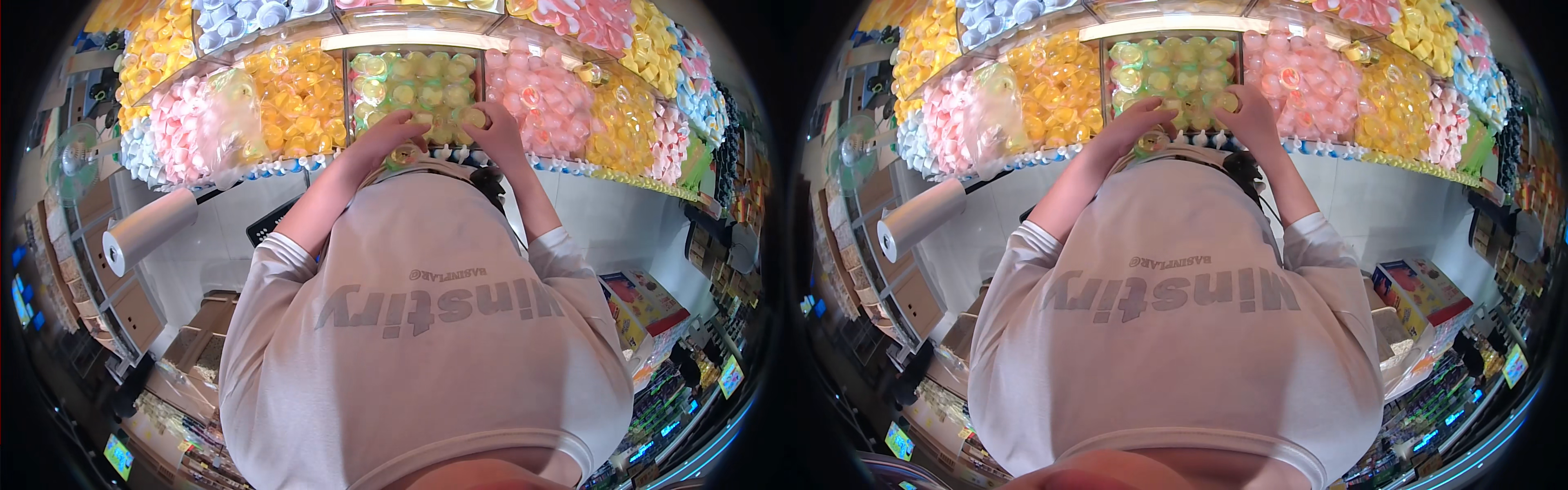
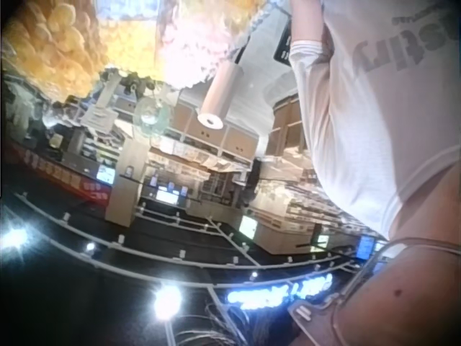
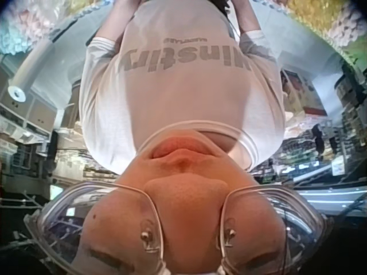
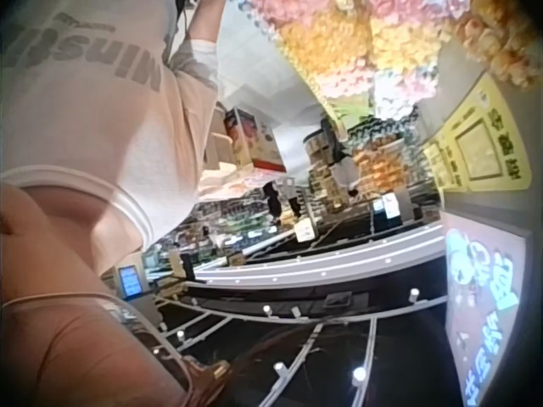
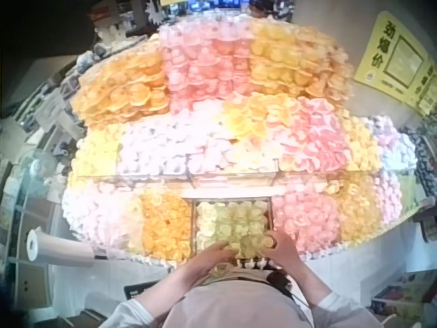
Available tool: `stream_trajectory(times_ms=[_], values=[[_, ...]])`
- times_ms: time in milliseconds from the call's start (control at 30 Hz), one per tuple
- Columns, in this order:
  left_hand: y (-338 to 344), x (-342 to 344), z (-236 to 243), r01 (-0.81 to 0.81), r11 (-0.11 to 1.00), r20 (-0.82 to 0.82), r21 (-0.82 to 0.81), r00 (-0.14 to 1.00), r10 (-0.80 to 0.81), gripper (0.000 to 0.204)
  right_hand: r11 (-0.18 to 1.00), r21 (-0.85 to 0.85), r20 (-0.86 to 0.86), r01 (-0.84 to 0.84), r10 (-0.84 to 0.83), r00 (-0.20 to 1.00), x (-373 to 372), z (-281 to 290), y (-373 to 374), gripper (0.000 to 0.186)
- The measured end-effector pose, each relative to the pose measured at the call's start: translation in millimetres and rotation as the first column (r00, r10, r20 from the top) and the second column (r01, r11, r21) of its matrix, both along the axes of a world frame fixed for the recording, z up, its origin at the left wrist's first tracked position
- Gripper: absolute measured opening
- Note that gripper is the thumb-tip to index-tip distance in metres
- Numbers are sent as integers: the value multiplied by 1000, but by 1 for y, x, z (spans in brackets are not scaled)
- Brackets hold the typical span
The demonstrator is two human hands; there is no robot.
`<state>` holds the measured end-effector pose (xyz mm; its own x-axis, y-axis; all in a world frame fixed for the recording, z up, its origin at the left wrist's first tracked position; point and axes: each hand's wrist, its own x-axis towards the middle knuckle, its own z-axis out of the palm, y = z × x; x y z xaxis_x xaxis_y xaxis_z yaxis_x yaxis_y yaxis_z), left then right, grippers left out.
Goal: Sorting and picking jelly candies from open bins in a supermarket display.
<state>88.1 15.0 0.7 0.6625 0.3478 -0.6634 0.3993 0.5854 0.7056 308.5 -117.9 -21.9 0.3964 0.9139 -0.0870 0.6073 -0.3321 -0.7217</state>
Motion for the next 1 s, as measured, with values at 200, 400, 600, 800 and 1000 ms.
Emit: stream_trajectory(times_ms=[200, 400, 600, 800, 1000], values=[[7, 21, -49, 111, 952, -130, 284, 989, -76, 59, 997, 5, 262, -71, 67, 963, -2, -56, -8, 34], [4, 23, -55, 41, 937, -48, 347, 999, -26, 50, 972, -156, 234, -178, 212, 949, 5, -64, 5, 32], [-6, 24, -52, 65, 929, 10, 364, 997, -74, 51, 979, -138, 101, -147, 161, 982, 1, -47, 7, 45], [-3, 20, -60, 129, 901, -9, 414, 990, -138, 50, 962, 0, -151, -273, 269, 951, -24, 9, 23, 47], [2, 11, -59, 159, 946, -9, 283, 987, -163, 49, 899, -30, -191, -437, 424, 885, -15, 1, 35, 45]])
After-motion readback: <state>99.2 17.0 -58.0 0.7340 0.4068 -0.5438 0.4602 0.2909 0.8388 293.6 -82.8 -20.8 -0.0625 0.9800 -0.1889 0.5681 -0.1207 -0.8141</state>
